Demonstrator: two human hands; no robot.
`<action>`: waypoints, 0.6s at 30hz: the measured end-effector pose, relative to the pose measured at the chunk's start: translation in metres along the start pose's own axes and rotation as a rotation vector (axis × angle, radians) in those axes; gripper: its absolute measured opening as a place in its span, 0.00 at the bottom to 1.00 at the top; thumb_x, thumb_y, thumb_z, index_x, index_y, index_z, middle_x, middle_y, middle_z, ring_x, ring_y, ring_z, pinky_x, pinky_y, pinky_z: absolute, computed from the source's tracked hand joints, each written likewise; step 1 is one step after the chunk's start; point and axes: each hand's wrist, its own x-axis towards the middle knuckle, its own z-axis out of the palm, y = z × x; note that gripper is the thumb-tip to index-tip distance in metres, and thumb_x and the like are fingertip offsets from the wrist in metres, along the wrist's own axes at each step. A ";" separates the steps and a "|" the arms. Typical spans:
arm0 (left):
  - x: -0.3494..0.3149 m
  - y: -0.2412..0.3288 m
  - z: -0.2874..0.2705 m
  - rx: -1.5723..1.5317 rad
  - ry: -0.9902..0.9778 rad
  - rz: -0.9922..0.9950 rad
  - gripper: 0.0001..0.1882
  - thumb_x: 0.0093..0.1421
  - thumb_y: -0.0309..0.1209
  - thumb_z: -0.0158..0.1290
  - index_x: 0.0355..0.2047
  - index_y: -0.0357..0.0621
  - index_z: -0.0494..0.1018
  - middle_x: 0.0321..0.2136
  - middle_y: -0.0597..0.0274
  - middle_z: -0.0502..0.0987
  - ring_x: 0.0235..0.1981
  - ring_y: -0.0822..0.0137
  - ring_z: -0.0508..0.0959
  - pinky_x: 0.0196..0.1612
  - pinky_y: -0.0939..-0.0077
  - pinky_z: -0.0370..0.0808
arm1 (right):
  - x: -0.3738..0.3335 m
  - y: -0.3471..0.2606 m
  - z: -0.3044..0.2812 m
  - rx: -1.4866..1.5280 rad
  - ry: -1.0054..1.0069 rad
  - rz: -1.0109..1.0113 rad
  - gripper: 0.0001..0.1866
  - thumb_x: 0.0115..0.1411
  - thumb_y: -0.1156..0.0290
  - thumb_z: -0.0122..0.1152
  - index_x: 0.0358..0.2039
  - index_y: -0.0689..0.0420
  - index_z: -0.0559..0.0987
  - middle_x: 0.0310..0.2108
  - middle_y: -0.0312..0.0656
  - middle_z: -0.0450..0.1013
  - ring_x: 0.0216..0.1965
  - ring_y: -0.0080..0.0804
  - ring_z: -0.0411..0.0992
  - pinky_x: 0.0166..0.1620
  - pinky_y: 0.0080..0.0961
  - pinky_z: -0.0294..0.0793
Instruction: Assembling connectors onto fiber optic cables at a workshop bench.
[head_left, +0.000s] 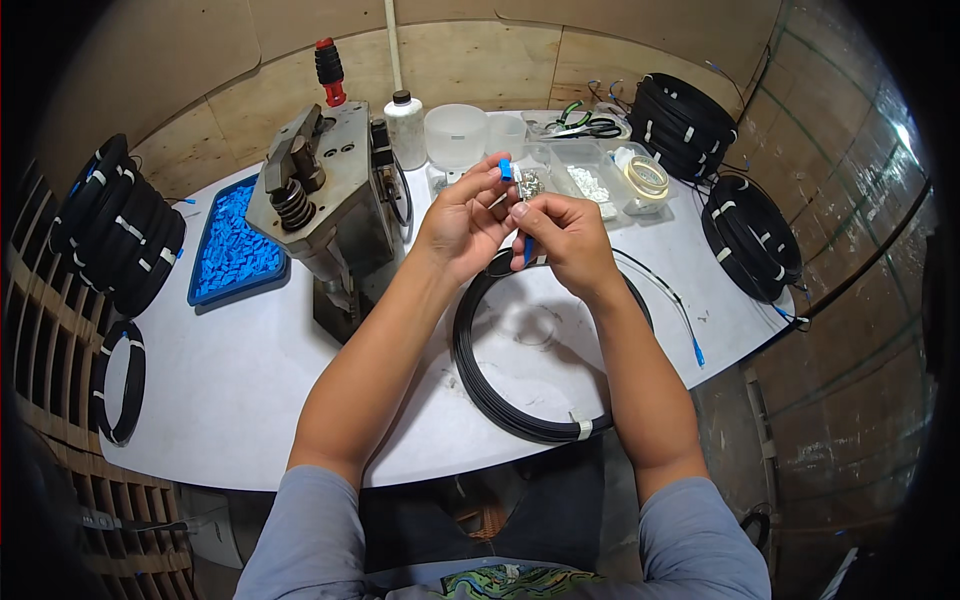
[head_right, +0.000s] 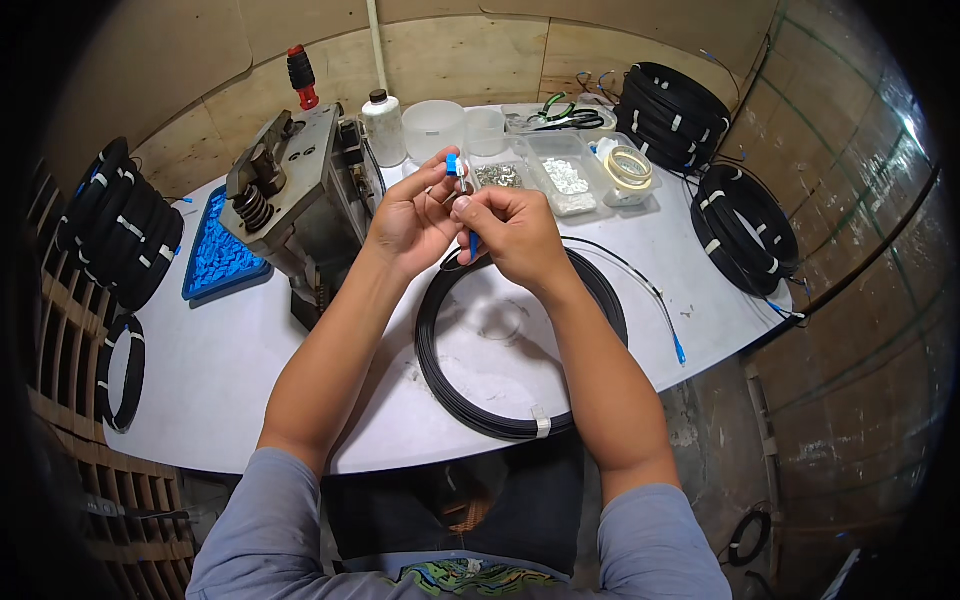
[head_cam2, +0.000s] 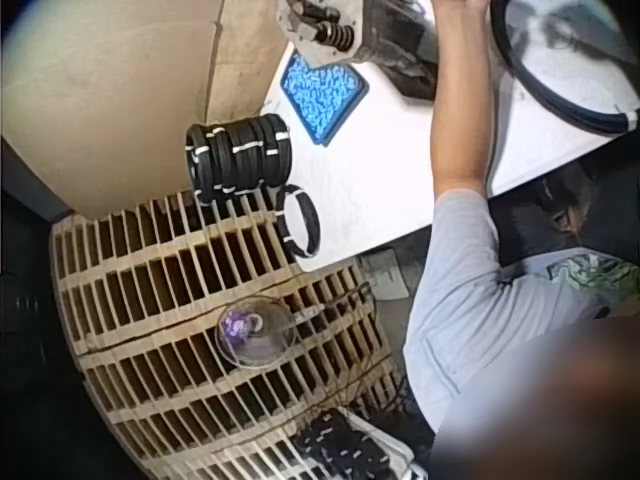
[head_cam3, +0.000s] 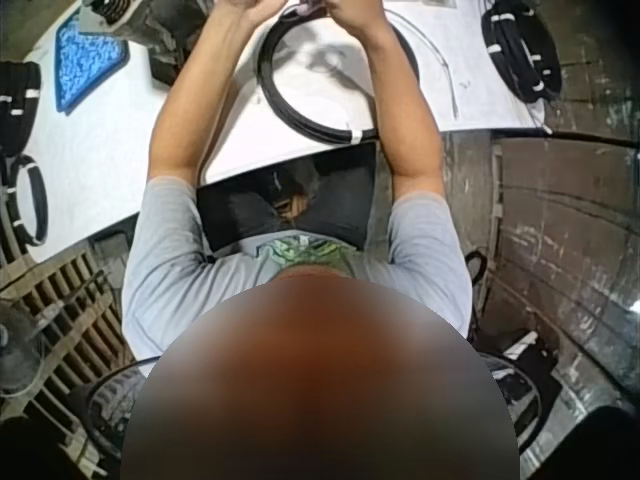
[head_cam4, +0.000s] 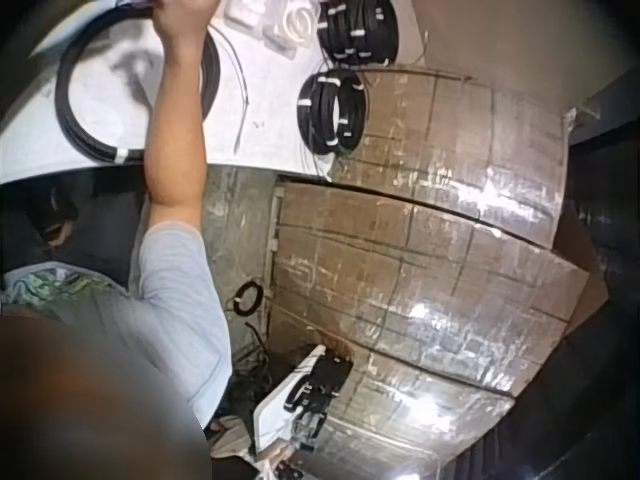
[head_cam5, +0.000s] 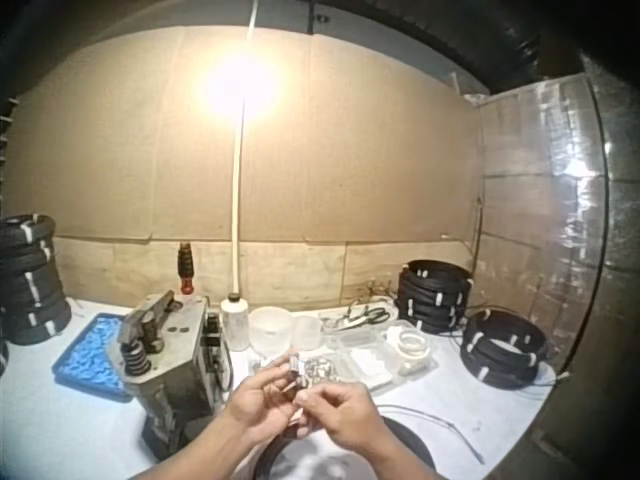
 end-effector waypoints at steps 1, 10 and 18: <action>0.000 0.001 -0.001 -0.028 0.018 -0.012 0.18 0.58 0.28 0.53 0.49 0.42 0.67 0.35 0.61 0.76 0.35 0.69 0.76 0.40 0.74 0.74 | 0.000 0.000 0.001 0.000 0.000 0.000 0.11 0.62 0.68 0.56 0.28 0.64 0.77 0.21 0.38 0.72 0.21 0.22 0.71 0.25 0.21 0.76; -0.002 -0.001 0.002 -0.068 0.032 -0.045 0.12 0.57 0.28 0.53 0.42 0.40 0.72 0.35 0.59 0.79 0.35 0.68 0.77 0.40 0.72 0.74 | 0.001 0.002 0.002 0.019 0.034 -0.017 0.11 0.61 0.69 0.57 0.25 0.63 0.77 0.19 0.38 0.72 0.17 0.22 0.71 0.21 0.16 0.71; -0.003 0.000 0.005 -0.062 -0.005 -0.088 0.09 0.58 0.31 0.54 0.38 0.41 0.72 0.32 0.59 0.79 0.35 0.66 0.77 0.38 0.71 0.74 | 0.002 0.003 0.000 0.048 0.035 -0.027 0.10 0.60 0.71 0.57 0.26 0.65 0.77 0.19 0.39 0.72 0.17 0.22 0.71 0.20 0.17 0.72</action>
